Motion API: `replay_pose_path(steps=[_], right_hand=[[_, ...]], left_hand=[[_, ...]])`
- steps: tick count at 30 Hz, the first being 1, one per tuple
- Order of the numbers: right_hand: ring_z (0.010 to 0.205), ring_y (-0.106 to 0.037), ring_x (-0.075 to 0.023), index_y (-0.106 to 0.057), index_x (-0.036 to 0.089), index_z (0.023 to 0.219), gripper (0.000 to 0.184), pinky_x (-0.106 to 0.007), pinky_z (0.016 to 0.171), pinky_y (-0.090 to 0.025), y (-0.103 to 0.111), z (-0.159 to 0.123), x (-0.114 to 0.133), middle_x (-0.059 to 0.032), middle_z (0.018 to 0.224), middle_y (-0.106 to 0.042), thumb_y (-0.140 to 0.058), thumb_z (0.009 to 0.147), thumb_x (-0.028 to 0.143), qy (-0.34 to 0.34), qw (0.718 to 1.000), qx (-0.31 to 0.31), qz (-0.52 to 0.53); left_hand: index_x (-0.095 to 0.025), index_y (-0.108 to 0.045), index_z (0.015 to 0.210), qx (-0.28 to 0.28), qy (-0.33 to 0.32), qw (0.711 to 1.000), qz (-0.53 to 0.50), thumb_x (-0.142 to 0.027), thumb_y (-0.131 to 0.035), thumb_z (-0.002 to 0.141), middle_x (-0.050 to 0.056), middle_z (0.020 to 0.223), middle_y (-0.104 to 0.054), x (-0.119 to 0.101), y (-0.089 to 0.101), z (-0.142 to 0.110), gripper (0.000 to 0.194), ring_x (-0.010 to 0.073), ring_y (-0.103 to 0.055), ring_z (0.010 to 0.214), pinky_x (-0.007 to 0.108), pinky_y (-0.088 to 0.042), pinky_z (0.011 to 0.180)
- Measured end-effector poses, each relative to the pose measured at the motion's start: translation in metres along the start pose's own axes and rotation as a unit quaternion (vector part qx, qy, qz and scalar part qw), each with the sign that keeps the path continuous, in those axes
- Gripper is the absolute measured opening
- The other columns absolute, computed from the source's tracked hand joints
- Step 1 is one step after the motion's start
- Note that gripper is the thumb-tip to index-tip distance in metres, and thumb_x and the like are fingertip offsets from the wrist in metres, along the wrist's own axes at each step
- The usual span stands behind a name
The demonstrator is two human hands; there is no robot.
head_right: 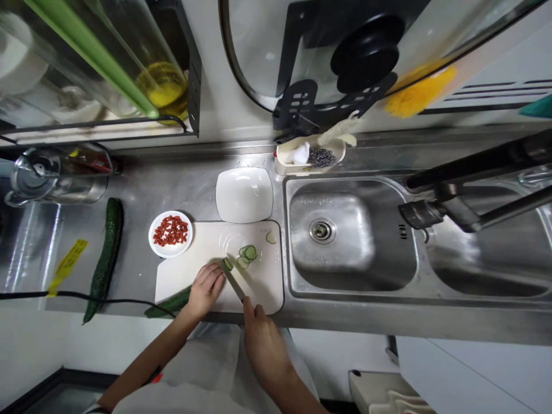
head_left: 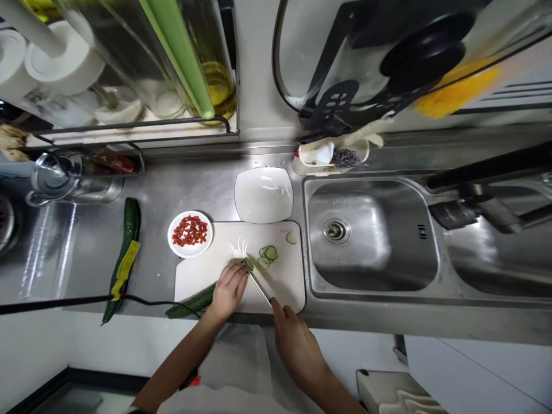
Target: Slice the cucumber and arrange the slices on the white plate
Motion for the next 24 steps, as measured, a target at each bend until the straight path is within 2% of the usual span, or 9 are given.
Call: replay_pose_path(steps=[9, 20, 24], right_hand=[[0.081, -0.066, -0.0188, -0.042, 0.017, 0.137, 0.058, -0.022, 0.06, -0.043, 0.004, 0.002, 0.001, -0.0107, 0.1, -0.064, -0.027, 0.085, -0.001, -0.005, 0.999, 0.031, -0.009], [0.079, -0.066, -0.0179, -0.047, 0.018, 0.128, 0.052, -0.021, 0.06, -0.042, 0.002, 0.008, 0.0, -0.0098, 0.096, -0.064, -0.028, 0.084, -0.001, -0.002, 1.0, 0.03, -0.003], [0.081, -0.065, -0.0182, -0.048, 0.017, 0.125, 0.049, -0.023, 0.065, -0.043, 0.003, 0.011, 0.001, -0.0098, 0.095, -0.064, -0.027, 0.085, -0.001, 0.009, 1.0, 0.03, 0.003]], left_hand=[[-0.019, -0.06, 0.111, -0.001, -0.014, 1.0, 0.001, -0.014, -0.05, 0.089, 0.009, 0.107, -0.065, -0.004, 0.001, 0.003, 0.024, 0.021, -0.06, 0.108, 0.043, -0.052, 0.094], [-0.018, -0.06, 0.11, 0.007, -0.014, 1.0, 0.011, -0.014, -0.049, 0.09, 0.008, 0.107, -0.066, -0.004, 0.0, 0.003, 0.023, 0.0206, -0.061, 0.107, 0.043, -0.052, 0.094], [-0.018, -0.061, 0.109, 0.007, -0.017, 1.0, 0.013, -0.014, -0.05, 0.089, 0.008, 0.105, -0.067, -0.005, 0.0, 0.004, 0.023, 0.0203, -0.061, 0.106, 0.042, -0.052, 0.094]])
Point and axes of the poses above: each hand's wrist, its own z-axis towards the middle knuckle, its own y-axis out of the back of the hand, x = y × z, the point moved 8 cm from there along z, towards the middle knuckle
